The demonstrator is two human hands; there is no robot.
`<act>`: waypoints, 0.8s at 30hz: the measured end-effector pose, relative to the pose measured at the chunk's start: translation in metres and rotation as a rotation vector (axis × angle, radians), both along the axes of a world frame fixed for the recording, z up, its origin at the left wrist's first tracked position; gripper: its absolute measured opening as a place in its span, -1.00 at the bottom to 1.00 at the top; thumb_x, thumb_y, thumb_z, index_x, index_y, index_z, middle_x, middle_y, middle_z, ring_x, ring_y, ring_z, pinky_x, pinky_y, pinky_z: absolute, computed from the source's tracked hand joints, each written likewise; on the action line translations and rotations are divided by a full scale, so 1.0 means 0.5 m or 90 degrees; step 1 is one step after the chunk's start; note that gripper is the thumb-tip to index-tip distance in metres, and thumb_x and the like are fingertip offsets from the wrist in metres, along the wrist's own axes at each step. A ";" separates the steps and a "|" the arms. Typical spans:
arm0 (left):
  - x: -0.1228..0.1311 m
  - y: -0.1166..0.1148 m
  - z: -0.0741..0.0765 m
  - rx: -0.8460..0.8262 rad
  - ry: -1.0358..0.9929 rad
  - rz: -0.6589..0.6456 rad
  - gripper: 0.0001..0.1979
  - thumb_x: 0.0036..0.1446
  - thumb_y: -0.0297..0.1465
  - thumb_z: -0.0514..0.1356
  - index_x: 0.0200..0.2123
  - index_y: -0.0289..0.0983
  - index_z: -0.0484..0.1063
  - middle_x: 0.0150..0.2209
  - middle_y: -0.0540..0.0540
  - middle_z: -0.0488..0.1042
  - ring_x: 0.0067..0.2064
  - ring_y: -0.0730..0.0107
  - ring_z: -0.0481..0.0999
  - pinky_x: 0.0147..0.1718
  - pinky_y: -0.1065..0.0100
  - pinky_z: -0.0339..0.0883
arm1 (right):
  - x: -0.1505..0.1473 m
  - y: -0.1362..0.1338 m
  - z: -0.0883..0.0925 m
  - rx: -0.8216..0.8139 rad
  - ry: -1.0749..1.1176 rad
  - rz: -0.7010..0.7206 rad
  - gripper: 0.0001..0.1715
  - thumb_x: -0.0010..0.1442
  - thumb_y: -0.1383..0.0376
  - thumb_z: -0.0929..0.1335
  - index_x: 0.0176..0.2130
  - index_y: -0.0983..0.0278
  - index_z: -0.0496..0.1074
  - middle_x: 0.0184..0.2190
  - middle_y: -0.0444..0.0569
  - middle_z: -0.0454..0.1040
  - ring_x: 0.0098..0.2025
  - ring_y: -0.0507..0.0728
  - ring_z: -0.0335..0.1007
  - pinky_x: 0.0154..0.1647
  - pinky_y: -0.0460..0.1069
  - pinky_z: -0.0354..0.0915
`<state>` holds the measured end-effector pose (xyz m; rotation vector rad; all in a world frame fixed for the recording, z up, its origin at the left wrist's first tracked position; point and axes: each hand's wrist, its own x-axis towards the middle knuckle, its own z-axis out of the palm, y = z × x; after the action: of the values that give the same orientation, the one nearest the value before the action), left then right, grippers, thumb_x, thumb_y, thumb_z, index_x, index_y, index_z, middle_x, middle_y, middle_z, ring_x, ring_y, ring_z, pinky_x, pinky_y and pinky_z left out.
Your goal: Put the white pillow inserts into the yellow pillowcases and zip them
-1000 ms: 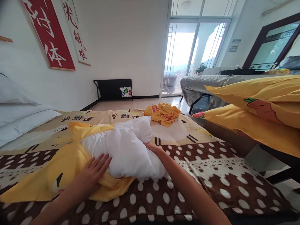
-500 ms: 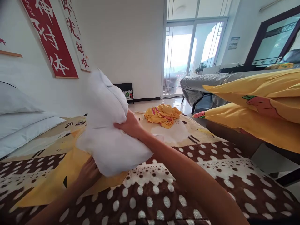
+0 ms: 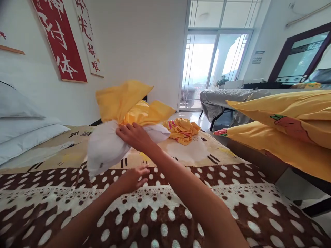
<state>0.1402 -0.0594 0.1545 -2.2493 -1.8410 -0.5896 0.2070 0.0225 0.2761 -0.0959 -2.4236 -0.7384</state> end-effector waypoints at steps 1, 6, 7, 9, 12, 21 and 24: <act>0.010 -0.034 -0.018 -0.053 0.030 -0.047 -0.69 0.18 -0.32 0.03 -0.05 -0.16 0.44 0.00 -0.15 0.50 -0.04 0.18 0.50 -0.08 0.21 0.36 | -0.008 0.027 -0.048 -0.018 -0.046 -0.009 -0.68 0.32 0.39 0.12 0.05 0.28 0.20 -0.01 0.16 0.35 -0.10 0.18 0.27 -0.07 0.10 0.18; -0.025 -0.145 -0.039 -0.130 0.093 -0.073 -0.79 0.20 -0.38 0.03 -0.34 -0.25 0.46 -0.33 -0.13 0.55 -0.29 0.24 0.54 -0.29 0.31 0.39 | -0.016 0.108 -0.274 -0.168 -0.110 -0.136 -0.57 0.28 0.39 0.20 0.13 0.26 0.21 -0.09 0.11 0.39 -0.09 0.17 0.26 -0.07 0.05 0.16; -0.047 -0.148 -0.041 -0.095 0.089 -0.035 -0.79 0.20 -0.39 0.03 -0.30 -0.26 0.46 -0.28 -0.16 0.55 -0.25 0.22 0.54 -0.26 0.30 0.39 | -0.010 0.115 -0.303 -0.181 -0.103 -0.154 -0.56 0.26 0.40 0.21 0.13 0.26 0.23 -0.11 0.11 0.39 -0.09 0.17 0.27 -0.09 0.05 0.17; -0.098 -0.137 -0.061 -0.023 0.080 0.052 -0.72 0.18 -0.38 0.05 -0.07 -0.29 0.42 -0.04 -0.26 0.49 -0.03 0.13 0.49 -0.09 0.22 0.37 | 0.009 0.124 -0.342 -0.193 -0.095 -0.165 -0.51 0.22 0.43 0.22 0.14 0.25 0.24 -0.13 0.12 0.38 -0.10 0.18 0.27 -0.11 0.04 0.17; -0.161 -0.093 -0.129 0.011 0.083 0.175 -0.28 0.07 -0.31 0.18 0.28 -0.27 0.03 0.30 -0.31 0.10 0.30 -0.05 0.11 0.13 0.03 0.19 | 0.045 0.123 -0.373 -0.200 -0.098 -0.140 -0.37 0.17 0.46 0.24 0.21 0.17 0.19 -0.08 0.11 0.37 -0.08 0.20 0.26 -0.08 0.05 0.18; -0.175 -0.005 -0.077 0.062 0.127 0.217 -0.51 0.08 -0.61 0.02 0.10 -0.26 0.32 0.01 -0.26 0.44 -0.01 0.14 0.43 -0.03 0.18 0.30 | 0.088 0.125 -0.336 -0.270 -0.112 -0.126 -0.16 0.07 0.53 0.24 0.30 0.15 0.08 0.01 0.08 0.32 -0.02 0.18 0.22 0.03 0.07 0.17; -0.196 -0.023 0.011 0.082 0.133 0.216 -0.66 0.10 -0.60 0.00 -0.15 -0.27 0.47 -0.22 -0.23 0.50 -0.16 0.18 0.47 -0.13 0.22 0.32 | 0.086 0.128 -0.285 -0.342 -0.067 -0.115 -0.10 0.04 0.52 0.26 0.32 0.13 0.03 0.01 0.06 0.31 0.00 0.18 0.22 0.02 0.05 0.19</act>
<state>0.0424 -0.0707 0.1599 -1.7860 -1.9521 -0.3853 0.2501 0.0865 0.1337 -0.5042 -2.6792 -0.1477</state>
